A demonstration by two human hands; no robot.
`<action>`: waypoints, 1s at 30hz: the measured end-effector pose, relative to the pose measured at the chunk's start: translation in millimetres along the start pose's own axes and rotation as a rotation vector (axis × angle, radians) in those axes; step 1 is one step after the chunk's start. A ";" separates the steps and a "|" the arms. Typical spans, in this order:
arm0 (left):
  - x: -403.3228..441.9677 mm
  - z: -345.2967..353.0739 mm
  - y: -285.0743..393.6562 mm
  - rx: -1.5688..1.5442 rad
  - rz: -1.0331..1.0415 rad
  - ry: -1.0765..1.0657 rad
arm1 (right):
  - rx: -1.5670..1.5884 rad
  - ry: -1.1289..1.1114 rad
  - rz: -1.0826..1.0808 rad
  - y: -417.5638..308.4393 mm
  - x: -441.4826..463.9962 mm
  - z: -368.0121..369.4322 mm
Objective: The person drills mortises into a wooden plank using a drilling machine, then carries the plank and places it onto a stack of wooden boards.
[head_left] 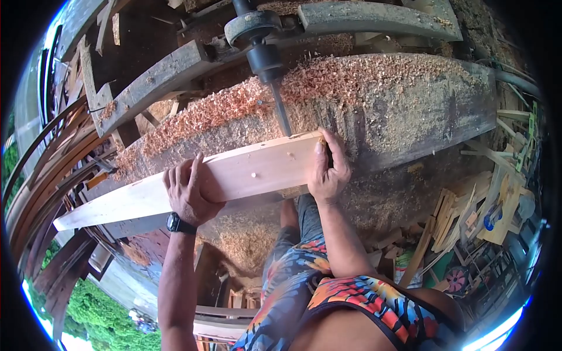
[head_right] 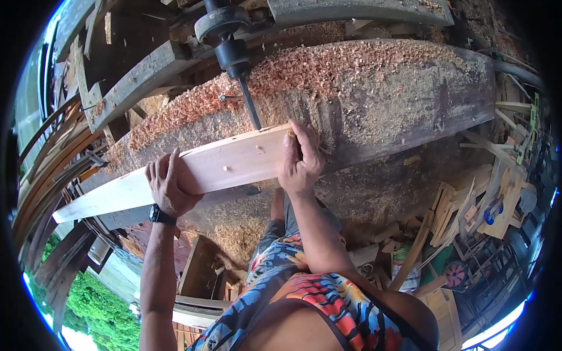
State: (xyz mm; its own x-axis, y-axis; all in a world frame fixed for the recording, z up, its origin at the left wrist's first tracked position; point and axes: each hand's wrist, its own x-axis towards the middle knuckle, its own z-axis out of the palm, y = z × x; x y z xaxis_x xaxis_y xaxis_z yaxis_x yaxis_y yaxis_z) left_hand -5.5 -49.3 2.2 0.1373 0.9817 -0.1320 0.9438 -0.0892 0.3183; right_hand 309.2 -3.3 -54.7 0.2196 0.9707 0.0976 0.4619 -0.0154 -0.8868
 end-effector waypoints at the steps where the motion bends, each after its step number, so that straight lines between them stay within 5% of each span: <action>1: 0.7 -1.3 1.1 0.000 -0.003 -0.003 | -0.018 -0.011 -0.014 1.1 -0.4 -1.2; 30: 9.2 -0.9 0.9 -0.025 0.019 0.013 | 0.022 0.030 0.021 6.4 4.6 -0.5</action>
State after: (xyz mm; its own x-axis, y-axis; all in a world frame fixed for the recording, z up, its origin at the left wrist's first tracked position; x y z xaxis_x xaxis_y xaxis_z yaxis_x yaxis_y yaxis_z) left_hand -3.7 -40.2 2.1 0.1514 0.9819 -0.1139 0.9332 -0.1040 0.3441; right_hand 313.6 1.0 -59.7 0.2553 0.9625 0.0922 0.4376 -0.0299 -0.8986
